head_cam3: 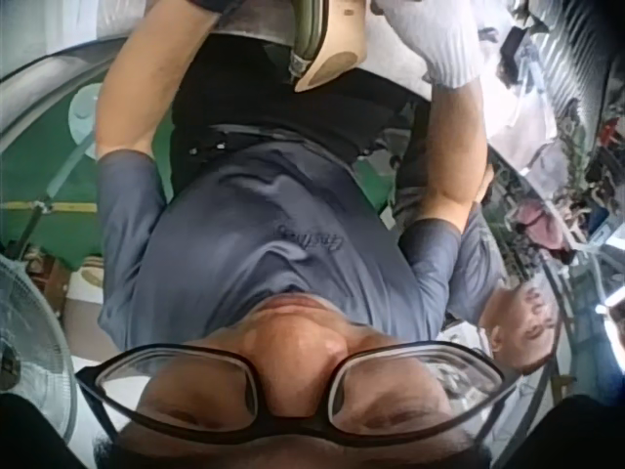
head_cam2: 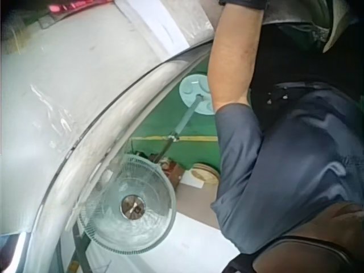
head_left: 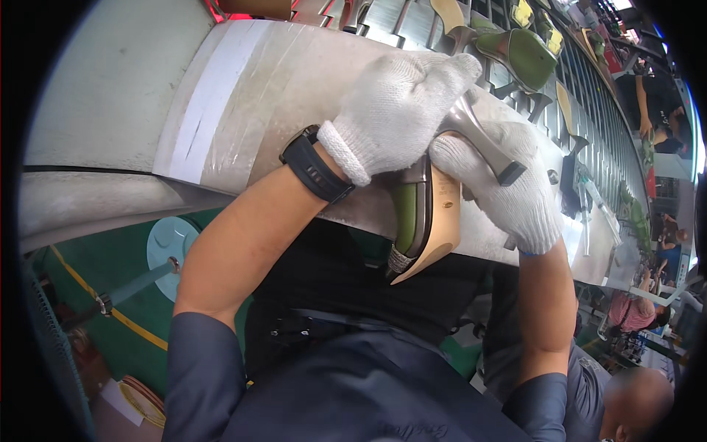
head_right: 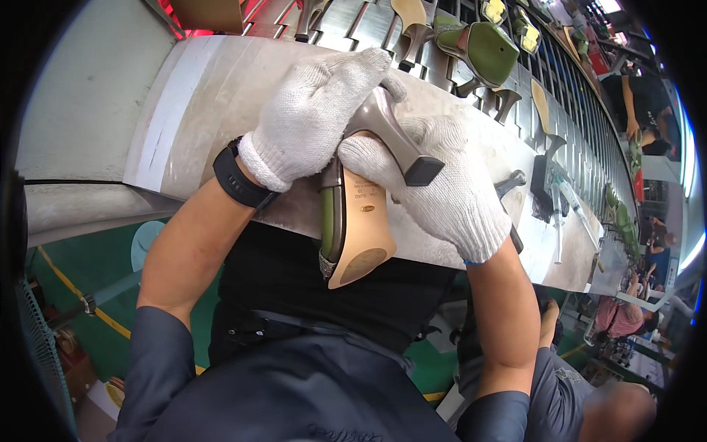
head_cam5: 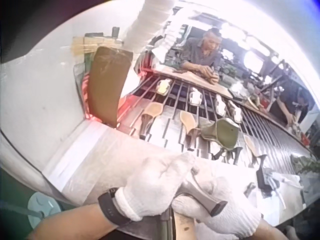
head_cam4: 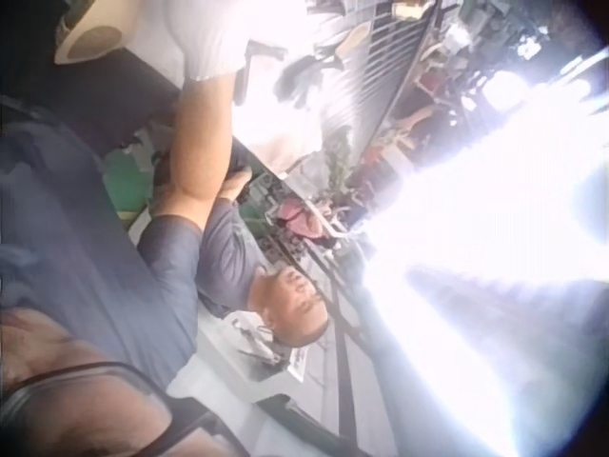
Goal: The person attaches soles to shoe uppers on lasts by hand, taps along the edges and heels with a hammer, and places the assembled shoes onto a conveyor belt.
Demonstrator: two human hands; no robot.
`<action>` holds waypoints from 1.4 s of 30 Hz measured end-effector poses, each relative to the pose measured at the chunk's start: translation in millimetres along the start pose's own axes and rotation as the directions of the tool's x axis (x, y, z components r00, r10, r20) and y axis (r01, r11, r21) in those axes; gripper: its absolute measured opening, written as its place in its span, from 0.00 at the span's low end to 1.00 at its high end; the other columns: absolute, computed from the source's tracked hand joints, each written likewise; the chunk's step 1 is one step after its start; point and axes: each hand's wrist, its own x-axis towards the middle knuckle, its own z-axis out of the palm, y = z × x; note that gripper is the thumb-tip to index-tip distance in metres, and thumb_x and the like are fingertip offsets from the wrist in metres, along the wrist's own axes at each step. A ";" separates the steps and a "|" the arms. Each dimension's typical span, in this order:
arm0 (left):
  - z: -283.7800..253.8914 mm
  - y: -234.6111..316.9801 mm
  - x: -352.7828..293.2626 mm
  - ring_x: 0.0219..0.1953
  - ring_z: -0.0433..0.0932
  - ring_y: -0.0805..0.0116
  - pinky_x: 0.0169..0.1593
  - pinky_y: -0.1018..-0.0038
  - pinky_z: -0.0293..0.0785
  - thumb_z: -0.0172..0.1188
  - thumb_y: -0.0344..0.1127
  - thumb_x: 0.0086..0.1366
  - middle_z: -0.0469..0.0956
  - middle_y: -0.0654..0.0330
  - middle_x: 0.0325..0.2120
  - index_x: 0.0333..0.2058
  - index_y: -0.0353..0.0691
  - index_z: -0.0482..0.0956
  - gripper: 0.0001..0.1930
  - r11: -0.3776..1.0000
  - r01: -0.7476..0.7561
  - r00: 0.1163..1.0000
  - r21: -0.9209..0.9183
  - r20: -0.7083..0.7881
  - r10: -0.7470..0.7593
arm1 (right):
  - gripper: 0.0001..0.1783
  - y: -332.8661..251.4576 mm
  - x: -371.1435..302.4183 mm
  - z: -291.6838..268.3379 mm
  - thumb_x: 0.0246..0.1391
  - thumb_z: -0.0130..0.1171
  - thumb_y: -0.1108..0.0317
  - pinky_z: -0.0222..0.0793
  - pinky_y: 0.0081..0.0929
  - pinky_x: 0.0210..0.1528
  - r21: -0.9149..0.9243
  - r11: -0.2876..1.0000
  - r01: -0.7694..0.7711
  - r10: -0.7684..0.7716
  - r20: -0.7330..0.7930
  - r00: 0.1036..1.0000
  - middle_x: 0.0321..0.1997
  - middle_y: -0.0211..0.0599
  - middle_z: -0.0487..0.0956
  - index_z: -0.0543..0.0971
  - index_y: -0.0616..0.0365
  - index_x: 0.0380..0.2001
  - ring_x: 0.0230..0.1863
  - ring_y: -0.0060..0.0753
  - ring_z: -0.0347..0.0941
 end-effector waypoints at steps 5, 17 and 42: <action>1.1 -0.7 -2.9 0.43 0.86 0.74 0.51 0.73 0.82 0.56 0.40 0.85 0.91 0.56 0.39 0.54 0.32 0.89 0.18 0.950 -0.082 0.995 0.302 -0.037 0.098 | 0.24 1.1 1.6 0.6 0.64 0.74 0.50 0.80 0.37 0.50 -0.147 0.968 0.206 -0.215 -0.053 0.975 0.47 0.42 0.86 0.87 0.56 0.54 0.45 0.43 0.83; -6.5 -4.2 1.6 0.45 0.85 0.71 0.55 0.72 0.81 0.58 0.42 0.83 0.89 0.57 0.40 0.52 0.32 0.88 0.18 0.985 -0.062 0.997 0.162 -0.032 0.068 | 0.29 1.0 -1.6 6.9 0.60 0.77 0.50 0.80 0.37 0.53 0.055 0.965 0.258 -0.250 -0.123 0.960 0.47 0.42 0.85 0.86 0.60 0.56 0.47 0.41 0.84; -8.7 19.5 -109.8 0.61 0.81 0.56 0.64 0.63 0.77 0.82 0.36 0.59 0.78 0.42 0.62 0.49 0.35 0.81 0.24 0.804 -0.099 0.995 0.586 0.034 0.097 | 0.46 59.4 -39.7 29.0 0.33 0.86 0.60 0.73 0.55 0.73 -0.490 0.758 0.431 -0.599 -0.260 0.757 0.71 0.47 0.79 0.85 0.47 0.63 0.74 0.63 0.72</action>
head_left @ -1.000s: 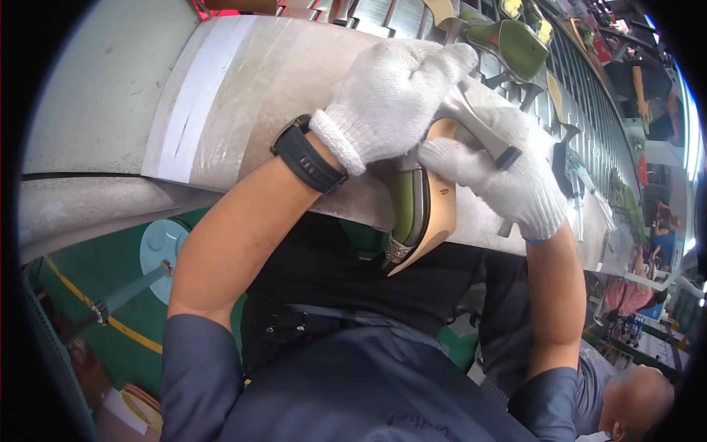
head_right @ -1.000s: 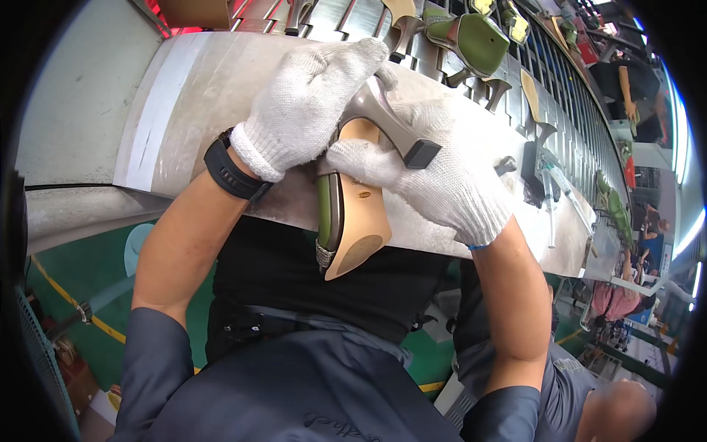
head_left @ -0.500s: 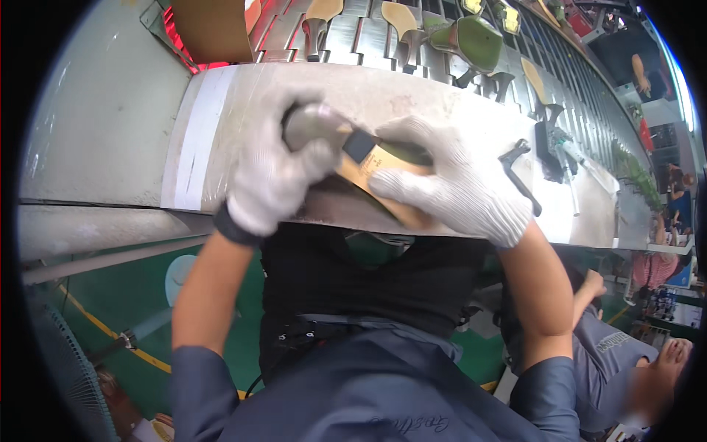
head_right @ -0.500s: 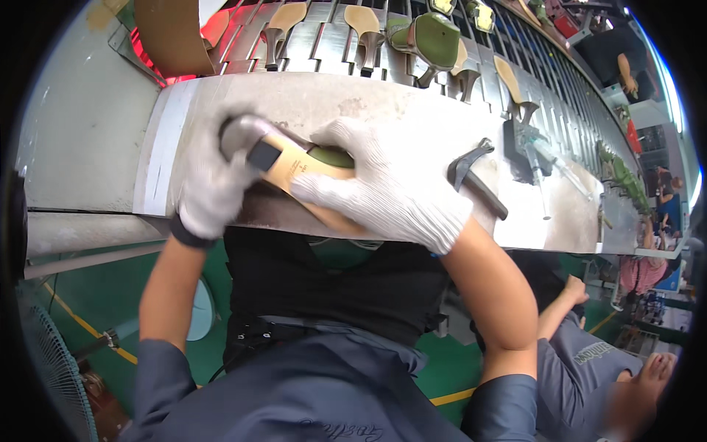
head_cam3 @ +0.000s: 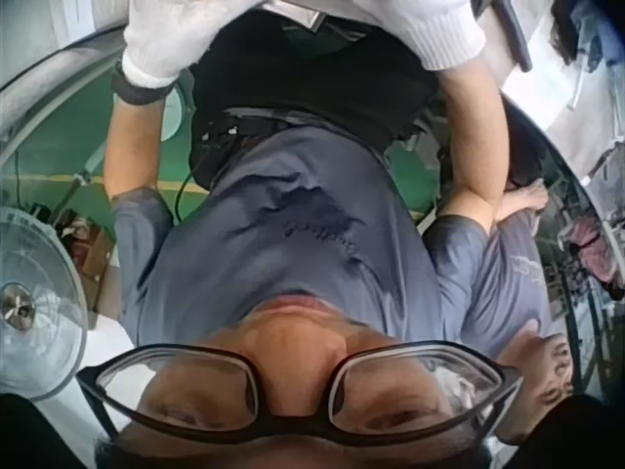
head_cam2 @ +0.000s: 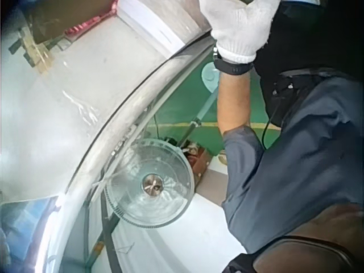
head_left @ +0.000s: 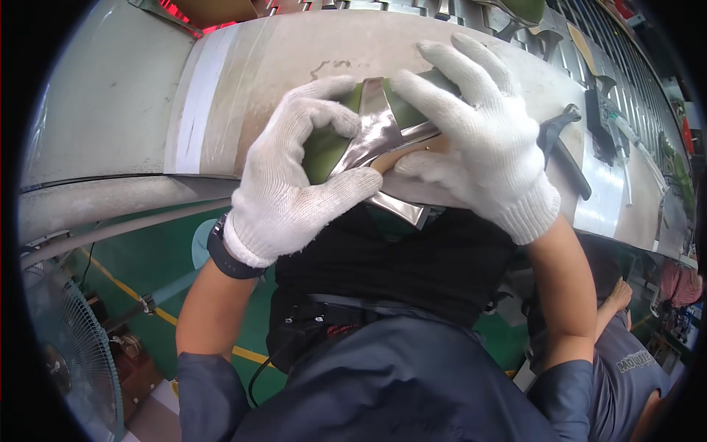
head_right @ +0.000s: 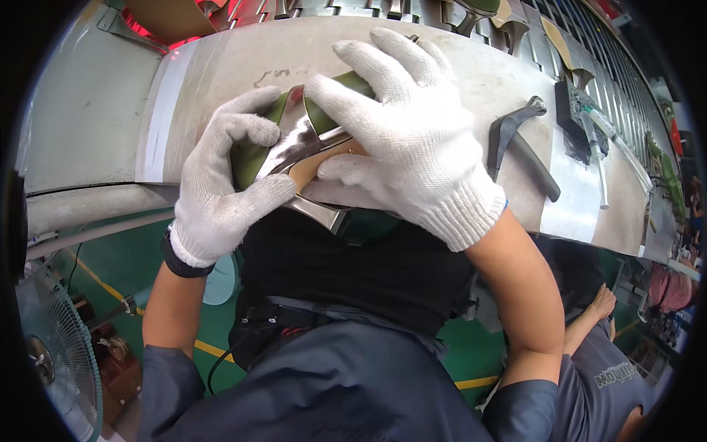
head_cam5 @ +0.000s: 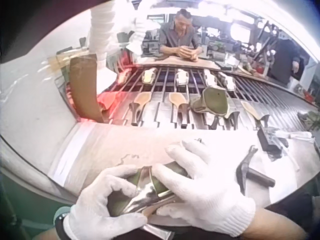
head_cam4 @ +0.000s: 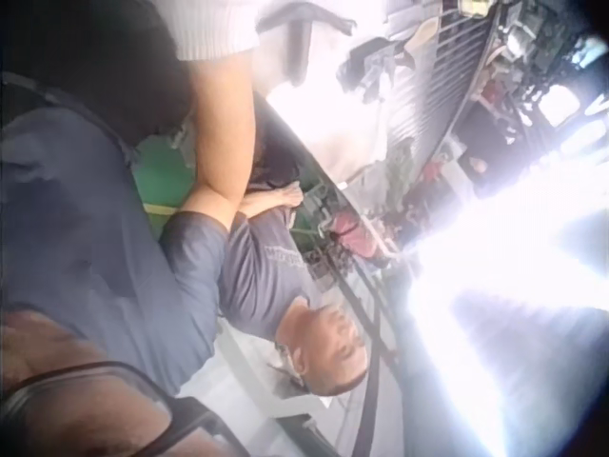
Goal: The person attaches soles to shoe uppers on lasts by hand, taps along the edges and heels with a hammer, and places the assembled shoes onto a conveyor belt.
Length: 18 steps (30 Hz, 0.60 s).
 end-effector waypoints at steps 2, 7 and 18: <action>-1.6 0.6 6.2 0.62 0.80 0.58 0.65 0.63 0.76 0.82 0.33 0.57 0.78 0.43 0.63 0.49 0.35 0.80 0.24 1.000 0.011 0.998 0.025 0.054 -0.012 | 0.47 0.9 0.7 6.0 0.29 0.87 0.58 0.75 0.55 0.71 0.002 0.999 0.043 -0.042 -0.030 0.999 0.69 0.44 0.80 0.86 0.46 0.61 0.73 0.62 0.73; 4.1 12.0 12.9 0.72 0.73 0.55 0.74 0.60 0.67 0.77 0.30 0.57 0.73 0.41 0.72 0.45 0.37 0.76 0.21 0.992 0.125 0.986 0.010 0.109 -0.125 | 0.48 1.3 -0.3 12.2 0.28 0.88 0.52 0.74 0.56 0.71 0.024 1.000 0.015 -0.014 -0.047 0.999 0.67 0.41 0.81 0.86 0.46 0.60 0.71 0.62 0.73; 20.7 8.2 20.0 0.60 0.82 0.33 0.63 0.50 0.78 0.72 0.24 0.52 0.82 0.29 0.55 0.32 0.38 0.78 0.11 0.984 -0.056 0.997 0.167 -0.036 0.063 | 0.46 -2.9 8.3 6.0 0.37 0.82 0.40 0.69 0.57 0.72 -0.010 1.000 -0.024 0.024 0.017 1.000 0.62 0.39 0.82 0.85 0.48 0.60 0.68 0.61 0.74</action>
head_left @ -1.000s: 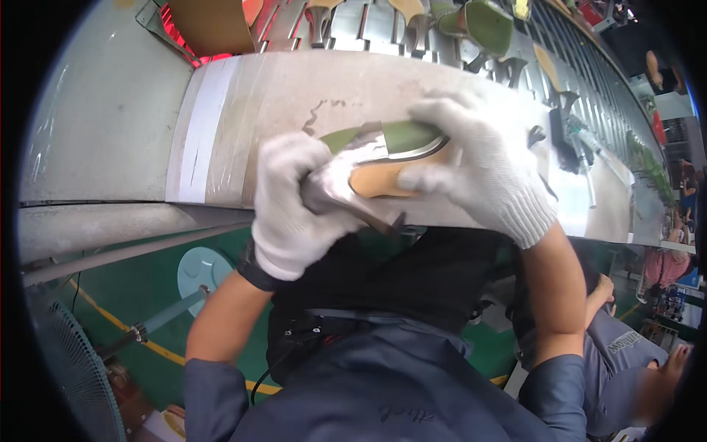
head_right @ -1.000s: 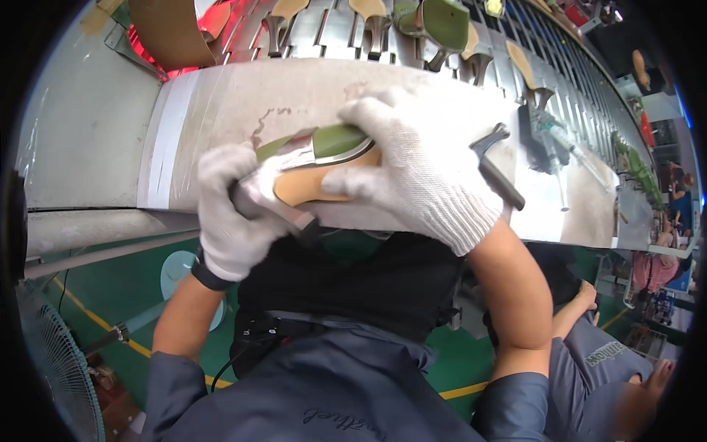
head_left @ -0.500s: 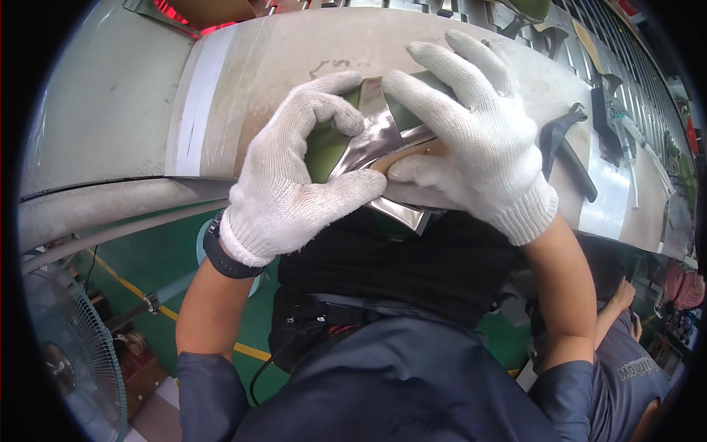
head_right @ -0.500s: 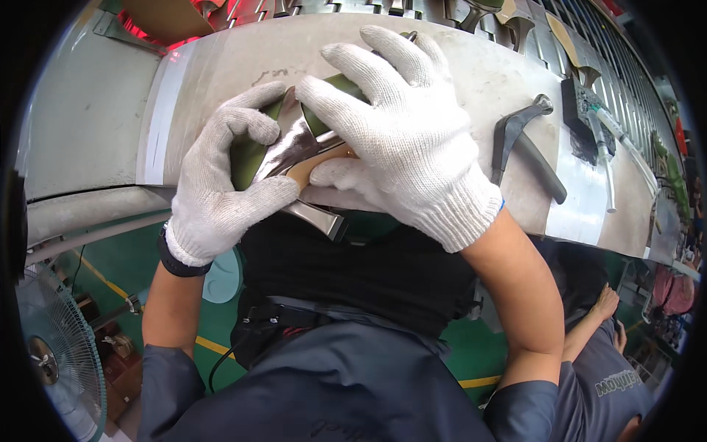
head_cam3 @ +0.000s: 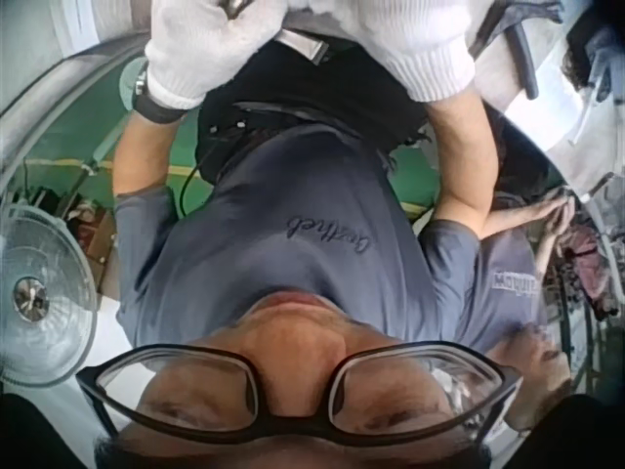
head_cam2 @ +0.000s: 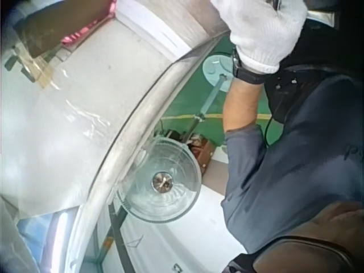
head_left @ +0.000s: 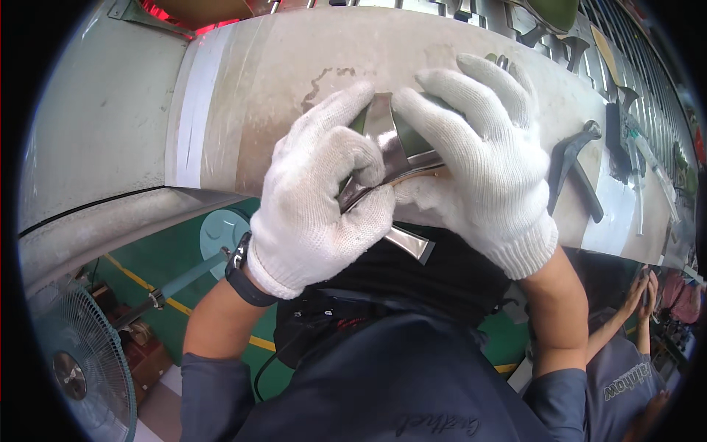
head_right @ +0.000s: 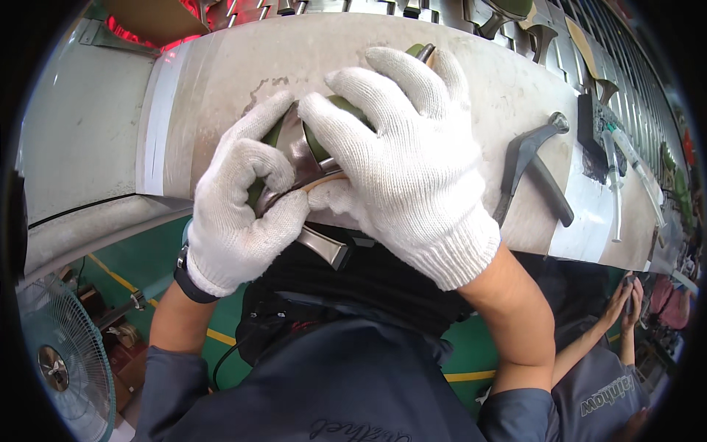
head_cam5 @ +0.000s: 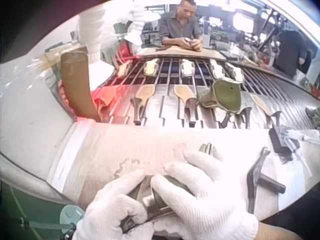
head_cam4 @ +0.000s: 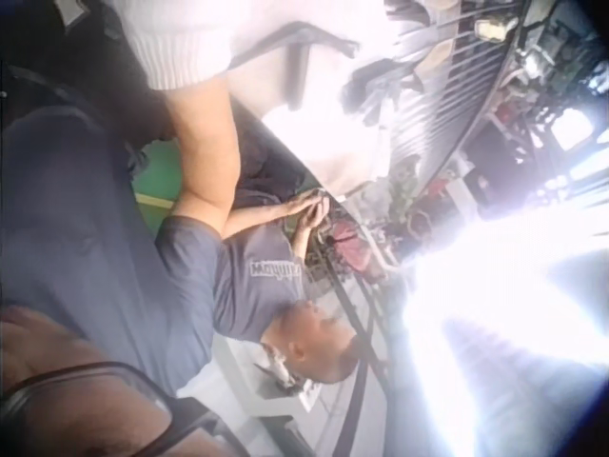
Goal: The person attaches soles to shoe uppers on lasts by hand, taps along the edges and heels with a hammer, and places the assembled shoes onto a conveyor belt.
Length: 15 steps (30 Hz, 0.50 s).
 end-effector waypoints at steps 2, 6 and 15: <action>-0.4 -0.3 0.9 0.58 0.83 0.31 0.61 0.49 0.79 0.72 0.24 0.51 0.81 0.28 0.57 0.31 0.38 0.79 0.11 0.997 -0.059 0.998 0.057 -0.013 0.060 | 0.45 -1.6 2.9 -3.6 0.38 0.80 0.39 0.69 0.58 0.71 -0.015 1.000 -0.005 0.006 0.040 0.999 0.62 0.39 0.82 0.86 0.49 0.60 0.68 0.60 0.75; -2.3 9.2 0.3 0.69 0.78 0.39 0.71 0.55 0.70 0.69 0.22 0.57 0.75 0.28 0.68 0.33 0.37 0.76 0.10 0.997 0.038 0.998 0.065 0.049 -0.041 | 0.44 -2.5 5.8 -5.2 0.39 0.80 0.38 0.69 0.58 0.72 0.004 1.000 -0.025 0.025 0.050 0.998 0.62 0.38 0.83 0.86 0.49 0.59 0.68 0.59 0.75; 2.6 3.6 -4.8 0.65 0.80 0.35 0.67 0.49 0.70 0.67 0.25 0.53 0.79 0.30 0.63 0.34 0.39 0.79 0.09 0.997 0.039 0.998 0.063 -0.050 -0.036 | 0.39 -5.8 29.7 -20.3 0.37 0.82 0.44 0.71 0.52 0.69 0.008 0.999 -0.045 0.043 0.144 0.989 0.57 0.38 0.86 0.88 0.51 0.52 0.63 0.54 0.78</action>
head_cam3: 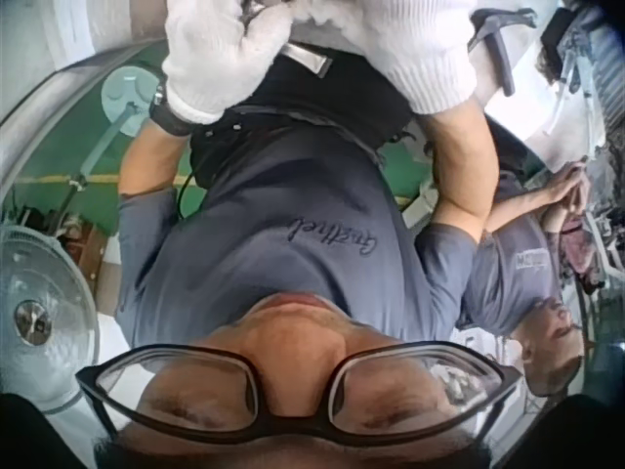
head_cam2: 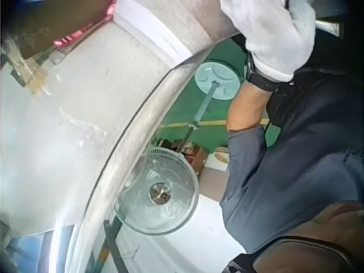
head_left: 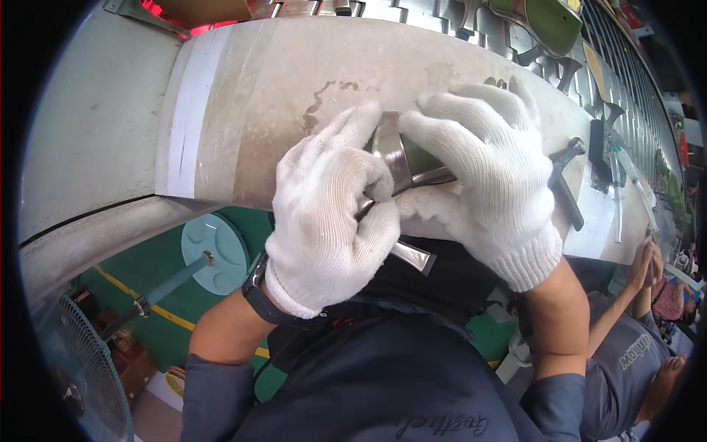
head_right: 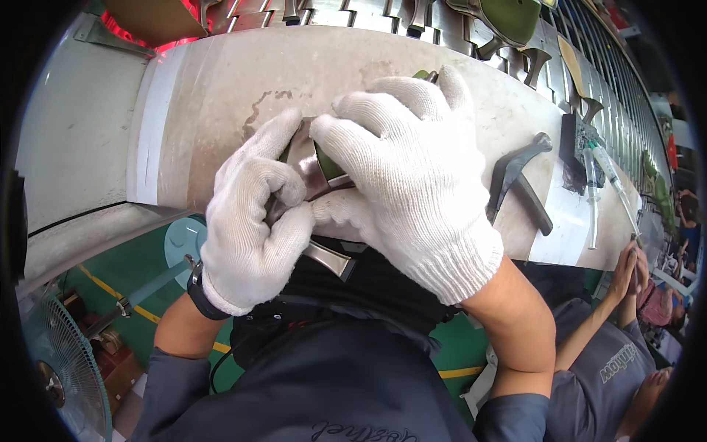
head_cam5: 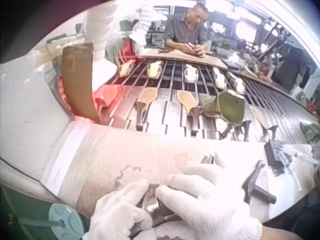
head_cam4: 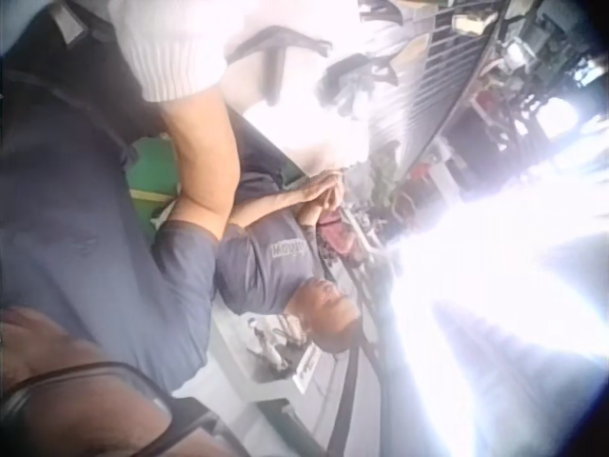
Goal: The person attaches soles to shoe uppers on lasts by hand, taps along the edges and heels with a hammer, and places the assembled shoes onto a conveyor belt.
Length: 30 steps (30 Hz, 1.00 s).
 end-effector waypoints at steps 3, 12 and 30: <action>-1.3 -8.5 -4.6 0.65 0.79 0.35 0.68 0.47 0.69 0.66 0.27 0.53 0.78 0.30 0.64 0.41 0.38 0.79 0.14 0.996 -0.080 0.997 0.034 0.010 0.080 | 0.37 -1.4 10.6 -6.5 0.32 0.85 0.50 0.72 0.50 0.66 0.073 0.997 -0.023 0.017 0.069 0.997 0.54 0.40 0.87 0.89 0.52 0.49 0.60 0.53 0.80; 2.1 -7.6 -7.4 0.64 0.79 0.36 0.67 0.46 0.69 0.70 0.37 0.50 0.79 0.36 0.63 0.52 0.37 0.78 0.28 0.995 -0.097 0.995 0.032 -0.028 0.098 | 0.34 -10.6 37.8 -18.9 0.25 0.88 0.57 0.71 0.47 0.60 0.079 0.987 -0.141 0.106 0.341 0.934 0.41 0.38 0.86 0.87 0.53 0.41 0.47 0.50 0.81; -11.3 -4.9 44.8 0.68 0.77 0.44 0.72 0.57 0.71 0.75 0.38 0.61 0.78 0.40 0.62 0.70 0.31 0.73 0.40 1.000 0.023 0.916 0.016 0.401 -0.028 | 0.46 37.8 -35.5 -1.1 0.47 0.84 0.53 0.64 0.54 0.80 0.061 0.997 -0.046 0.049 -0.049 0.998 0.78 0.56 0.73 0.80 0.57 0.69 0.81 0.63 0.65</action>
